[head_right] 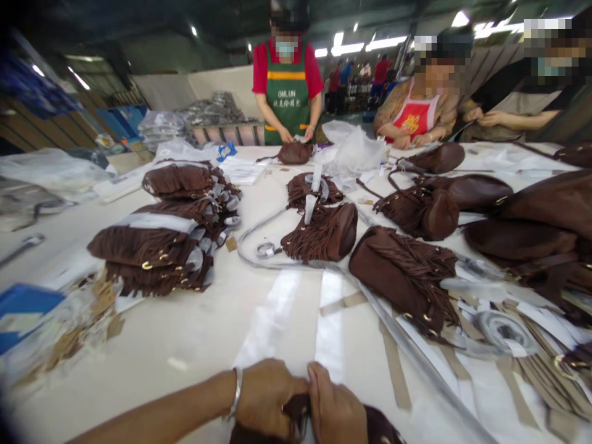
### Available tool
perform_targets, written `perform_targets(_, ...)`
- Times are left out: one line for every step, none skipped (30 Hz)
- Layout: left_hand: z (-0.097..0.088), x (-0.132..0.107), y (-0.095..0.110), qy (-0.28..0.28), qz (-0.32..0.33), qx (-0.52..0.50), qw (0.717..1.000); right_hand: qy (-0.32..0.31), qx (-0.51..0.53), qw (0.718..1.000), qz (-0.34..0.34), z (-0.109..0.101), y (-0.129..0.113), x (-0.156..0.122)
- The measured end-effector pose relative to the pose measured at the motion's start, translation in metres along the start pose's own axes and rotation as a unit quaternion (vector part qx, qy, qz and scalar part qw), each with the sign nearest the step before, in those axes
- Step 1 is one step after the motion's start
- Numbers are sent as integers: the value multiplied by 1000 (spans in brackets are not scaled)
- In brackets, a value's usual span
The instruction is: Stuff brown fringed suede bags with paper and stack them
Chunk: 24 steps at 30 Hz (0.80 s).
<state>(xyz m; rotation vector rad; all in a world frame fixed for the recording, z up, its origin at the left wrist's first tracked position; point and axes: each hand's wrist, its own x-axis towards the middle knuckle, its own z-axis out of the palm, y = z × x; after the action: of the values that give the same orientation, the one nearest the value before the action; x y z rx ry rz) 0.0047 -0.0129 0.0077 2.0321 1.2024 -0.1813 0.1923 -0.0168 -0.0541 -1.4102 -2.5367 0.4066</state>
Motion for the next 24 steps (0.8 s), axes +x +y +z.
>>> perform_targets(1,-4,3,23,2,31,999,9,-8,1000,6,0,-2,-1)
perform_targets(3,-9,6,47,3,59,997,25,-18,999,8,-1,-4,-2)
perform_targets(4,-13,8,70,1,84,994,44,-29,999,7,-2,-6,-2)
perform_targets(6,-17,9,89,-1,104,991,63,-41,997,4,-3,-9,-1)
perform_targets(8,-21,11,109,-4,120,987,78,-52,996,-1,-4,-12,-1)
perform_targets(9,-26,13,133,-8,131,982,88,-63,994,-4,-5,-14,0)
perform_targets(10,-32,17,161,-15,137,977,95,-74,993,-3,-6,-17,1)
perform_targets(11,-39,23,197,-30,137,970,98,-81,992,0,-8,-18,1)
perform_targets(12,-47,30,238,-52,132,961,101,-83,991,3,-10,-20,2)
perform_targets(15,-55,39,279,-79,124,949,105,-80,991,4,-11,-21,2)
perform_targets(20,-63,49,315,-106,116,936,107,-75,991,4,-12,-21,2)
perform_targets(27,-69,60,341,-125,110,925,109,-67,992,1,-13,-22,2)
perform_targets(37,-74,69,356,-133,110,919,110,-59,992,-2,-13,-22,2)
perform_targets(48,-77,76,361,-132,117,916,110,-53,993,-3,-13,-22,3)
perform_targets(61,-78,81,358,-123,133,916,110,-48,993,-2,-13,-22,3)
perform_targets(74,-77,84,353,-116,153,916,109,-45,993,2,-13,-21,4)
perform_targets(86,-76,84,349,-114,173,914,108,-43,993,6,-12,-21,4)
perform_targets(96,-74,83,347,-115,191,911,107,-43,993,10,-12,-21,4)
perform_targets(104,-73,81,348,-119,204,907,105,-45,993,15,-12,-21,5)
perform_targets(109,-73,78,350,-121,212,905,102,-47,993,19,-13,-22,5)
perform_targets(112,-73,77,354,-125,214,902,99,-50,994,22,-13,-22,5)
perform_targets(114,-75,76,362,-130,212,899,96,-52,994,24,-14,-23,5)
perform_targets(115,-78,75,373,-136,205,895,92,-54,994,26,-14,-24,5)
perform_targets(115,-81,76,384,-143,194,891,90,-55,994,26,-15,-24,5)
